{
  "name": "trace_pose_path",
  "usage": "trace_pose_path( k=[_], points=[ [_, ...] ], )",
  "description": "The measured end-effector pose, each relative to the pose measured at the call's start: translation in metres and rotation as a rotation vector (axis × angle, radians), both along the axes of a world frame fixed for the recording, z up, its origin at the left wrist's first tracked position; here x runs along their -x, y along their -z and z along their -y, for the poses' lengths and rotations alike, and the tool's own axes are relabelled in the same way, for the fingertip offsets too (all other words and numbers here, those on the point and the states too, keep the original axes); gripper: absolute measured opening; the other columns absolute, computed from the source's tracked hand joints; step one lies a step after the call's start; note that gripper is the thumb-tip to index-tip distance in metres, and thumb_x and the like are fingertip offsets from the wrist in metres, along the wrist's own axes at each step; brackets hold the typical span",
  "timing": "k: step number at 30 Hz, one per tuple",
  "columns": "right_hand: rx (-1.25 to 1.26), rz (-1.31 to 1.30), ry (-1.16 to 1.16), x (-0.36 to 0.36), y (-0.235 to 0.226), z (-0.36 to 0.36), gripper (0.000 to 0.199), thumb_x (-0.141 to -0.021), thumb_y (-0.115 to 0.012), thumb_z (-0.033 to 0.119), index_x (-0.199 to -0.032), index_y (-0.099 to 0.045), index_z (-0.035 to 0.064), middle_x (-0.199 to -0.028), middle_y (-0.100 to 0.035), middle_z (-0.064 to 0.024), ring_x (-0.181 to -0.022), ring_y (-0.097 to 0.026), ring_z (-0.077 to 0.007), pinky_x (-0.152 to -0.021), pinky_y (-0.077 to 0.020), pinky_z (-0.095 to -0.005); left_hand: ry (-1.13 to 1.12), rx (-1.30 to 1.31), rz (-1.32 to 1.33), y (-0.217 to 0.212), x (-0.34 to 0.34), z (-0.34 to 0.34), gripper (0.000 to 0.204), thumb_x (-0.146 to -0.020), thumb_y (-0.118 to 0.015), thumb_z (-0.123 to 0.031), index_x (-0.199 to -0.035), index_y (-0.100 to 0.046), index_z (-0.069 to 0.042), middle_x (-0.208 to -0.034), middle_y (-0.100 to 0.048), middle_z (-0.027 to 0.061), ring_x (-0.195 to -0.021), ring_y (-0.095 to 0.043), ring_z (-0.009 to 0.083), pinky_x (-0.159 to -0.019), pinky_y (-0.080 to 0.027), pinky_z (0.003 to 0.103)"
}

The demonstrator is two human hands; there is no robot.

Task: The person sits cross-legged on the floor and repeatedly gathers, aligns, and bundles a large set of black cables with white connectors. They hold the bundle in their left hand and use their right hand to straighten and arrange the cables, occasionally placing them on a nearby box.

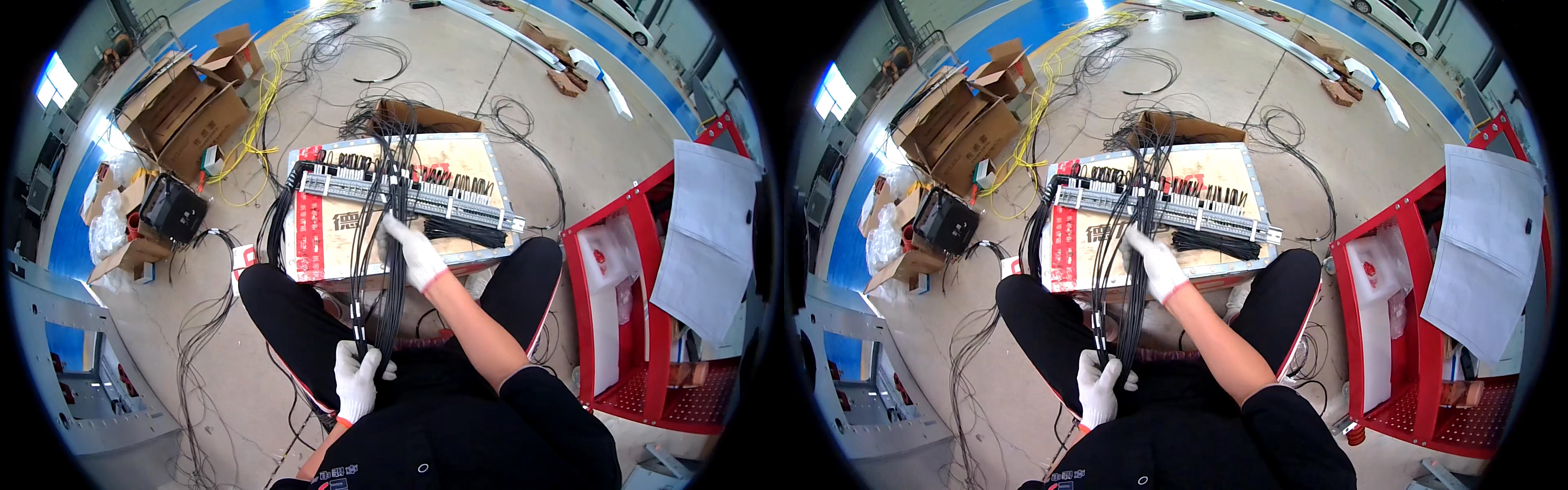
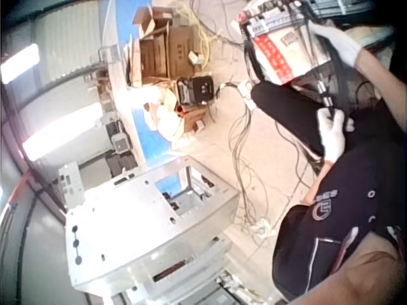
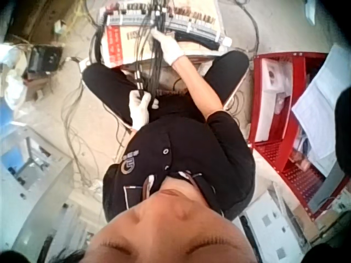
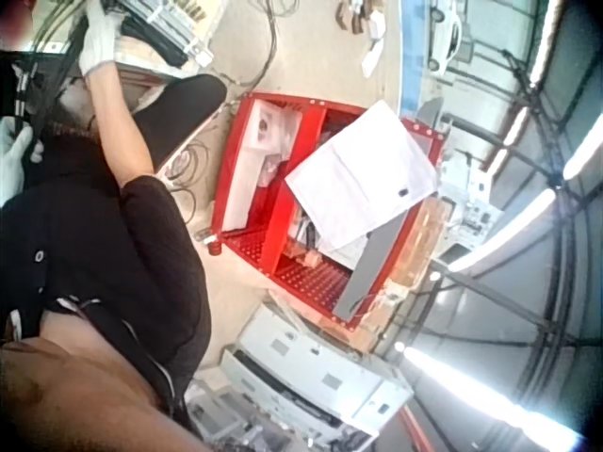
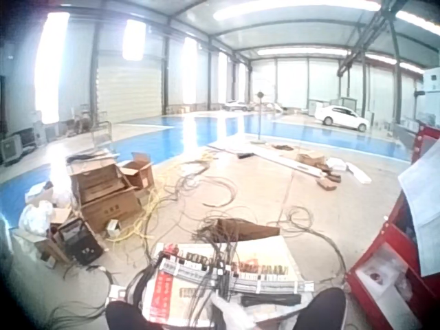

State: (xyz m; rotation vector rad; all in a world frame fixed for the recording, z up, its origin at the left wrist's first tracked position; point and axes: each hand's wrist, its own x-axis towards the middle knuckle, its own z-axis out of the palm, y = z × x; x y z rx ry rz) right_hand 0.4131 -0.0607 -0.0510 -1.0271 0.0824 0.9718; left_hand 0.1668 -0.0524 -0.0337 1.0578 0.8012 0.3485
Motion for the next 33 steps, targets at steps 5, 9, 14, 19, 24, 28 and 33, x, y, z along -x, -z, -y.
trace_pose_path(
  k=[5,9,14,19,24,28,33],
  points=[
    [0.165,0.712,-0.651,0.098,-0.003,0.063,0.026,-0.089,-0.07,0.02,-0.108,-0.065,0.002,-0.093,-0.067,-0.0087,-0.086,-0.066,-0.0133,-0.074,-0.0536,-0.0298,-0.018,-0.003,0.016,0.006,0.004,-0.001,0.012,-0.096,-0.057,-0.007,-0.094,-0.047,-0.001,-0.081,-0.058,0.008,-0.063,-0.059,0.0142,-0.057,-0.052,0.028],
    [0.237,0.393,-0.45,0.129,-0.012,0.075,0.023,-0.091,-0.068,0.023,-0.1,-0.068,0.0017,-0.08,-0.066,-0.0033,-0.068,-0.063,-0.0088,-0.049,-0.0514,-0.0247,-0.039,-0.182,0.008,0.022,0.006,-0.001,0.012,-0.095,-0.059,-0.006,-0.089,-0.05,-0.002,-0.08,-0.055,0.0042,-0.063,-0.051,0.0099,-0.056,-0.048,0.026],
    [0.293,0.427,-0.267,0.127,-0.029,0.066,0.022,-0.095,-0.064,0.023,-0.101,-0.068,0.0021,-0.083,-0.066,-0.0039,-0.074,-0.064,-0.009,-0.064,-0.0525,-0.026,-0.054,-0.005,0.005,0.006,0.006,-0.004,0.008,-0.096,-0.053,-0.003,-0.098,-0.047,0.002,-0.084,-0.058,0.0105,-0.067,-0.063,0.0181,-0.06,-0.056,0.032],
    [-0.067,-0.096,-0.06,0.06,-0.013,0.024,0.027,-0.099,-0.061,0.029,-0.094,-0.065,0.0026,-0.075,-0.059,0.0013,-0.064,-0.058,-0.0081,-0.058,-0.0484,-0.0251,0.003,0.038,0.016,0.003,0.006,-0.002,0.009,-0.096,-0.049,0.0,-0.103,-0.043,0.003,-0.089,-0.061,0.0161,-0.07,-0.068,0.0234,-0.061,-0.06,0.035],
    [-0.031,-0.163,-0.023,-0.001,0.015,-0.012,0.023,-0.096,-0.066,0.029,-0.097,-0.067,0.0059,-0.085,-0.067,-0.0014,-0.063,-0.057,-0.0092,-0.055,-0.0498,-0.0249,-0.028,-0.053,-0.026,-0.008,0.001,0.0,0.009,-0.096,-0.05,-0.002,-0.101,-0.044,0.001,-0.079,-0.06,0.0141,-0.06,-0.064,0.0192,-0.053,-0.055,0.03],
    [-0.016,-0.095,-0.006,-0.019,0.019,-0.019,0.025,-0.096,-0.065,0.033,-0.094,-0.065,0.0076,-0.081,-0.064,0.0004,-0.061,-0.055,-0.0084,-0.053,-0.0469,-0.0218,0.03,-0.064,-0.051,-0.007,0.003,-0.002,0.009,-0.096,-0.05,-0.002,-0.102,-0.043,0.001,-0.077,-0.059,0.013,-0.058,-0.063,0.0189,-0.05,-0.053,0.029],
    [0.001,-0.077,-0.046,0.026,-0.035,0.006,0.026,-0.098,-0.064,0.03,-0.102,-0.065,0.004,-0.082,-0.065,-0.001,-0.07,-0.06,-0.0101,-0.062,-0.0512,-0.0263,0.013,-0.053,-0.04,0.0,0.005,-0.002,0.009,-0.097,-0.05,-0.004,-0.101,-0.043,0.0,-0.079,-0.06,0.013,-0.06,-0.063,0.0188,-0.052,-0.053,0.029]
  ],
)
